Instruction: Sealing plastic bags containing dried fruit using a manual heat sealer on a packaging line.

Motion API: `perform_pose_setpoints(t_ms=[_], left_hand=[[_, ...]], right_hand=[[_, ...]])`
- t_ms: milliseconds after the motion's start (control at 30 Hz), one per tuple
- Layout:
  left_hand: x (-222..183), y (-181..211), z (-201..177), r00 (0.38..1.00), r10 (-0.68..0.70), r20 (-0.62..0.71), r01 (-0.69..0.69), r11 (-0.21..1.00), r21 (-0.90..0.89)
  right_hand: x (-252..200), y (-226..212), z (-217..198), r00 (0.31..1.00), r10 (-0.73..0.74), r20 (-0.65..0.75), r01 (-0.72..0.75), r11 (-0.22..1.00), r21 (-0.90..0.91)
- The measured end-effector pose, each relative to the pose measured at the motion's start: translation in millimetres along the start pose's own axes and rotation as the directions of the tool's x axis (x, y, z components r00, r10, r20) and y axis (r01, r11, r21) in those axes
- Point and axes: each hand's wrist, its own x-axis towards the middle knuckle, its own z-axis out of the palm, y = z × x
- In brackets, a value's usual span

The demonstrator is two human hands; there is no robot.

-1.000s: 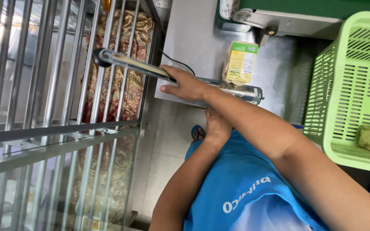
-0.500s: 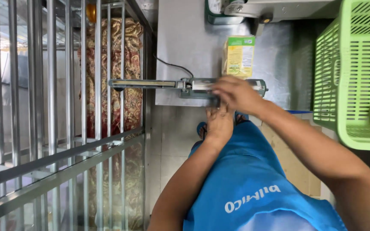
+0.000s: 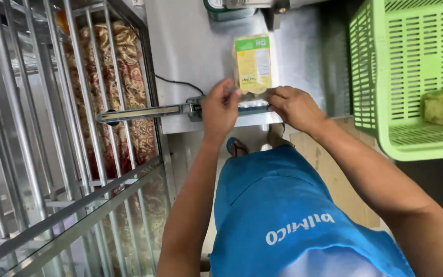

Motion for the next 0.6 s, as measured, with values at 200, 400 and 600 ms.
perform_pose_setpoints(t_ms=[200, 400, 600], left_hand=[[54, 23, 6, 0.830, -0.410, 0.377, 0.525, 0.802, -0.286], [63, 39, 10, 0.738, -0.396, 0.546, 0.657, 0.603, -0.451], [71, 46, 15, 0.710, -0.409, 0.572, 0.697, 0.522, -0.492]], right_hand=[[-11, 21, 25, 0.995, -0.095, -0.001, 0.094, 0.993, -0.067], [-16, 26, 38, 0.993, -0.118, -0.023, 0.117, 0.993, -0.030], [-14, 26, 38, 0.994, -0.108, -0.019, 0.108, 0.994, -0.005]])
